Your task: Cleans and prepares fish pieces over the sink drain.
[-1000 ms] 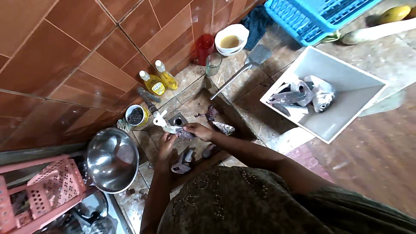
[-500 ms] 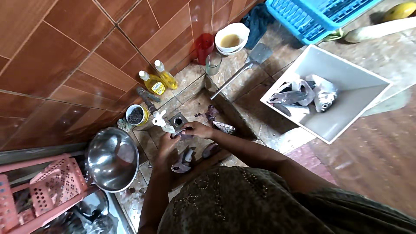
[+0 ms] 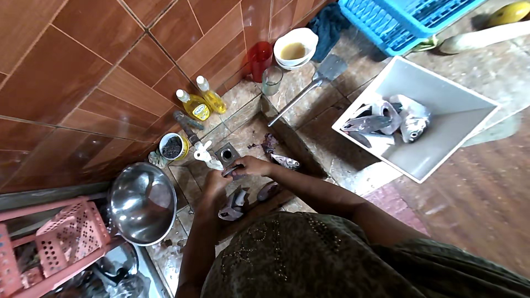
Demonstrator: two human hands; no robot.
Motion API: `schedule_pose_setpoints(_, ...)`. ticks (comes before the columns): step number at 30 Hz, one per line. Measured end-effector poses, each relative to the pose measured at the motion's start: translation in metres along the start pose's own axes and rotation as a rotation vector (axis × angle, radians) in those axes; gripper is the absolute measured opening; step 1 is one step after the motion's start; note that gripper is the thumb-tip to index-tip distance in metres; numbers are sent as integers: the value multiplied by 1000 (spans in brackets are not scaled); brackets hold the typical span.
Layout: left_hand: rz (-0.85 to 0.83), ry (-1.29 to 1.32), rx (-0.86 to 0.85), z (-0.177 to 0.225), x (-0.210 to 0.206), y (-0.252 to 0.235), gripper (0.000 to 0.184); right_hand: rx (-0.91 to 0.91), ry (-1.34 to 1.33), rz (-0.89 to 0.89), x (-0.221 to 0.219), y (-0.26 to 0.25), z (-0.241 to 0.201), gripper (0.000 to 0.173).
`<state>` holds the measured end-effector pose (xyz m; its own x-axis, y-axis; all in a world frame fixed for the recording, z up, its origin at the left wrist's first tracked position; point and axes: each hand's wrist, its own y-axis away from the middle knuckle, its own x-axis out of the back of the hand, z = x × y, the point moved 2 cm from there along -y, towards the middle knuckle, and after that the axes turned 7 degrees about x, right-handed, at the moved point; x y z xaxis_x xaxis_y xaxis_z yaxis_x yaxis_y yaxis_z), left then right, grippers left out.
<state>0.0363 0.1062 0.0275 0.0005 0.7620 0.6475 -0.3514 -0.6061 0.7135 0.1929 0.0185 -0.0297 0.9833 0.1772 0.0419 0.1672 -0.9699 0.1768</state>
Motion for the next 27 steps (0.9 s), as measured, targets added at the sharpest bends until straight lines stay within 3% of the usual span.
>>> schedule_pose_setpoints(4,-31,32,15,-5,-6,-6,21,-4,6,-6,1,-2,4,27)
schedule_pose_setpoints(10,-206,505,1,-13,-6,-2,30,-108,-102,-40,13,2,6,30)
schedule_pose_setpoints(27,-151,473,-55,-3,-8,-3,23,-88,-119,-59,17,3,6,26)
